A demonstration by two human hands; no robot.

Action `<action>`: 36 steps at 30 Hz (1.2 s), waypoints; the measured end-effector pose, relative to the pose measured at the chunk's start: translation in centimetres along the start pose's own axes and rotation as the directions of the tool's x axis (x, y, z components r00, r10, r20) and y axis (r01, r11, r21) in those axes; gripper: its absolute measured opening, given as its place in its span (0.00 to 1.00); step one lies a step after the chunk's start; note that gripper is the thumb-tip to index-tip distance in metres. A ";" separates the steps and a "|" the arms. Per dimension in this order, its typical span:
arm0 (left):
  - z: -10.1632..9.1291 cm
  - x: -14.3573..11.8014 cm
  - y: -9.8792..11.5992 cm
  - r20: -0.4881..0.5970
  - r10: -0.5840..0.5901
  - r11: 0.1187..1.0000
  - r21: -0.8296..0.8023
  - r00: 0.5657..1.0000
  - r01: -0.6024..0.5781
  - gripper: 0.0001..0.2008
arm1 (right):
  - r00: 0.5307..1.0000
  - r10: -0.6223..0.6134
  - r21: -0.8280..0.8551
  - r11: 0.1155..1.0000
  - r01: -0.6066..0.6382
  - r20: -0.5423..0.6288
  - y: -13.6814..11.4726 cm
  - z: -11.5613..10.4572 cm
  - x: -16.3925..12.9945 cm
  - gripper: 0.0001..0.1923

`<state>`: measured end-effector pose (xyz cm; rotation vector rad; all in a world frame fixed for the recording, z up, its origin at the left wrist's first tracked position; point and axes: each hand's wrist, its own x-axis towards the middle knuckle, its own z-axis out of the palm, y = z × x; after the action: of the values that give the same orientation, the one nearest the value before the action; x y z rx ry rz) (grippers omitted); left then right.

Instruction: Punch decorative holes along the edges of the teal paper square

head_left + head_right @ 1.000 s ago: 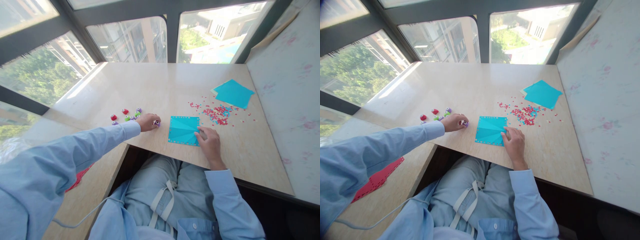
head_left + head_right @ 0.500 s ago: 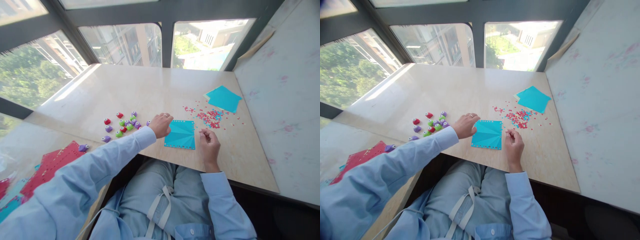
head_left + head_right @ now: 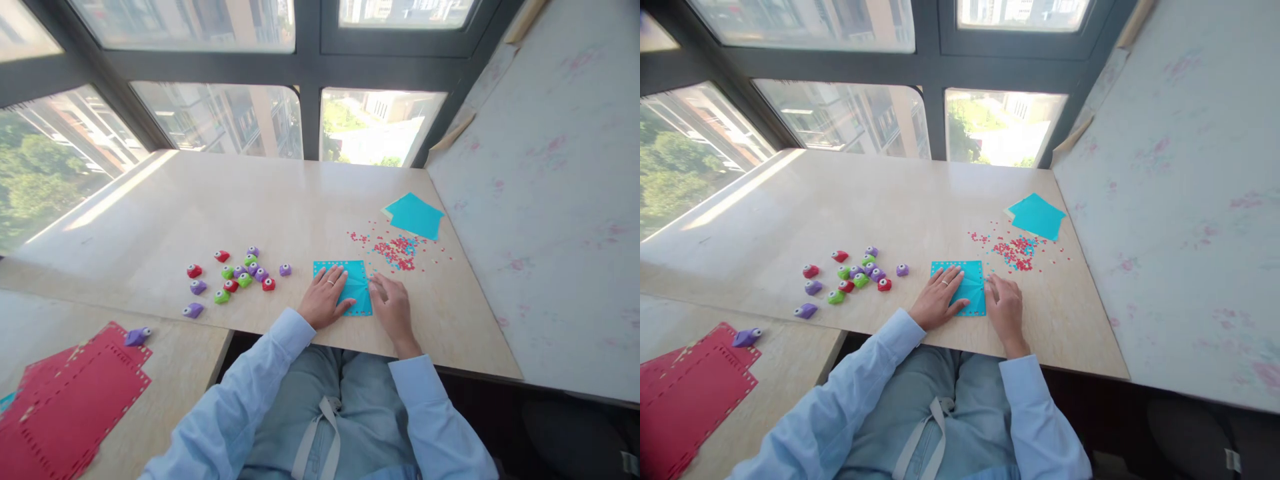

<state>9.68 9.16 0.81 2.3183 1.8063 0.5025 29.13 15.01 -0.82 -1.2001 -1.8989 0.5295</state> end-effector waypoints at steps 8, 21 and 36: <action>0.5 0.2 0.0 -0.042 -0.008 1.000 -0.003 0.999 0.008 0.34 | 0.995 0.037 0.260 0.964 -0.061 0.097 0.2 0.0 -0.1 0.18; 0.4 0.1 -0.1 -0.039 0.009 1.000 -0.014 0.999 -0.009 0.34 | 1.000 0.015 0.018 1.000 -0.015 -0.011 -0.2 1.0 0.6 0.18; 0.9 0.1 -0.1 -0.071 0.016 1.000 -0.006 0.997 -0.016 0.36 | 0.980 0.179 0.506 0.839 -0.200 0.092 0.3 1.1 0.4 0.23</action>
<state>9.89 9.31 -0.02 2.3408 1.8149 0.5996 28.32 15.58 -1.49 -1.0208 -1.5295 1.1010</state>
